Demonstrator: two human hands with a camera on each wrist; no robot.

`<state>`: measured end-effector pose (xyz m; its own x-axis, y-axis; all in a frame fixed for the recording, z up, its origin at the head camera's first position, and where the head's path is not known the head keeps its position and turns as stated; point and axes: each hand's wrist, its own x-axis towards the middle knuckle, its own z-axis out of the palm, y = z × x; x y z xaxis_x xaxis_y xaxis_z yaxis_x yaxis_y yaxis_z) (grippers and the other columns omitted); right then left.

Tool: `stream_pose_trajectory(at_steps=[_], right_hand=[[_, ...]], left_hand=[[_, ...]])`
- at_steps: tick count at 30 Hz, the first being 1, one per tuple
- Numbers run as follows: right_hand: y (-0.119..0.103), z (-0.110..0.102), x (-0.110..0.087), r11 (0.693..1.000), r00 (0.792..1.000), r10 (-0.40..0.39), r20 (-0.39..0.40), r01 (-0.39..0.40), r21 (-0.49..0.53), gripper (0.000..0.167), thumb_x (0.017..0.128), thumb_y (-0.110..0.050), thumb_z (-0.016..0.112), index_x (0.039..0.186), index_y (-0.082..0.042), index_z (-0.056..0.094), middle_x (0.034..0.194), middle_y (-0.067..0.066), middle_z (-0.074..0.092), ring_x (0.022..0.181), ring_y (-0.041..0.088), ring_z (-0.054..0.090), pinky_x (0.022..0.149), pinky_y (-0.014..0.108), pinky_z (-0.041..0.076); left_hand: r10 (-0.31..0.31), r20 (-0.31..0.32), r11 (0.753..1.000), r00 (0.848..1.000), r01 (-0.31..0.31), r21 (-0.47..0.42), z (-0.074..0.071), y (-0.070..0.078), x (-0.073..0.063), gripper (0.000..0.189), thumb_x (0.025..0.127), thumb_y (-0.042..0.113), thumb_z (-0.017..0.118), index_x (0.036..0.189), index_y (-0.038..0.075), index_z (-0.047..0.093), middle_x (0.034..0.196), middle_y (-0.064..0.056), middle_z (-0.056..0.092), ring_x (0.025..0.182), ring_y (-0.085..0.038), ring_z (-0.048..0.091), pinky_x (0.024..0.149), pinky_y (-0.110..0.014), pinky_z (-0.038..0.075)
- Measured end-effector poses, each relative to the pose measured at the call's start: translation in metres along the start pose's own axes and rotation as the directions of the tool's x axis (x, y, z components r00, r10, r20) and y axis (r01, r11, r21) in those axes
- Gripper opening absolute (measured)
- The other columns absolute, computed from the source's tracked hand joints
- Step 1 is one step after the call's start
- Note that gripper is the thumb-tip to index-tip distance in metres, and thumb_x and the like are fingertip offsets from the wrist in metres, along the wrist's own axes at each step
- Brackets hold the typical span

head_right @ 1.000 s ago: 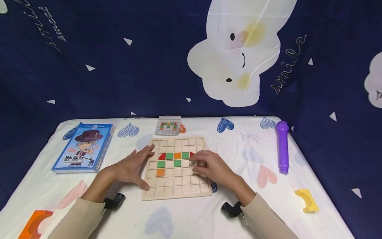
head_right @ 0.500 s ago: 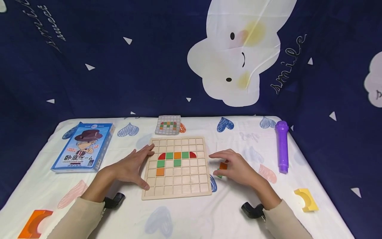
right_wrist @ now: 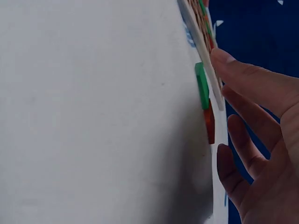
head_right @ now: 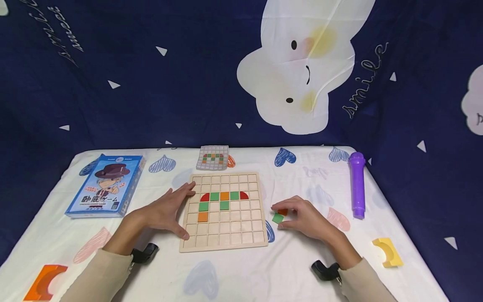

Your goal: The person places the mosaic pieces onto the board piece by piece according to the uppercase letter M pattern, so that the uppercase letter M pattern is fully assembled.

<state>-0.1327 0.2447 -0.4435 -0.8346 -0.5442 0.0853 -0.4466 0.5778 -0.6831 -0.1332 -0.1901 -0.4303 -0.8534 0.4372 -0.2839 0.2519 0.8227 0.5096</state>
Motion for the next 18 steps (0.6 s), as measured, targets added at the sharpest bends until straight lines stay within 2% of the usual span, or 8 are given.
stream_pose_trajectory(at_steps=[4,10,14,18], right_hand=[[0.0038,0.0016,-0.0008,0.999,1.0,0.025,0.016,-0.025,0.023,0.046,0.076,-0.028,0.089,0.12,-0.024,0.075,0.122,-0.011,0.075,0.108,0.001,0.062,0.094,0.016,0.049],[0.0073,0.0037,-0.0005,0.997,0.997,0.067,0.046,-0.068,0.028,0.045,0.078,-0.027,0.088,0.121,-0.027,0.075,0.122,-0.014,0.074,0.109,-0.001,0.061,0.096,0.016,0.049],[0.0089,0.0053,-0.0006,0.998,0.997,0.064,0.046,-0.065,0.021,0.043,0.079,-0.024,0.087,0.12,-0.029,0.075,0.121,-0.014,0.074,0.108,-0.001,0.061,0.096,0.015,0.048],[0.0097,0.0063,-0.0019,0.998,0.998,0.055,0.037,-0.056,0.015,0.04,0.08,-0.023,0.086,0.118,-0.029,0.076,0.119,-0.014,0.075,0.106,-0.002,0.061,0.094,0.015,0.049]], left_hand=[[0.004,-0.002,1.0,1.0,-0.004,-0.004,-0.0002,-0.0001,-0.0001,0.148,0.052,0.056,0.096,0.163,0.004,0.014,0.169,-0.01,0.032,0.163,-0.033,0.009,0.131,-0.063,0.007],[0.015,-0.008,1.0,1.0,-0.015,-0.003,-0.0015,0.0,-0.001,0.147,0.052,0.057,0.096,0.163,0.003,0.015,0.169,-0.012,0.03,0.162,-0.035,0.01,0.13,-0.064,0.008],[0.025,-0.007,1.0,1.0,-0.025,0.0,-0.0014,-0.0009,-0.0015,0.144,0.053,0.058,0.095,0.162,0.003,0.019,0.172,-0.013,0.021,0.162,-0.036,0.01,0.13,-0.065,0.008],[0.032,-0.007,0.999,0.999,-0.032,-0.002,-0.0014,-0.0008,-0.0016,0.145,0.053,0.058,0.095,0.162,0.003,0.017,0.171,-0.013,0.024,0.162,-0.036,0.01,0.129,-0.065,0.009]])
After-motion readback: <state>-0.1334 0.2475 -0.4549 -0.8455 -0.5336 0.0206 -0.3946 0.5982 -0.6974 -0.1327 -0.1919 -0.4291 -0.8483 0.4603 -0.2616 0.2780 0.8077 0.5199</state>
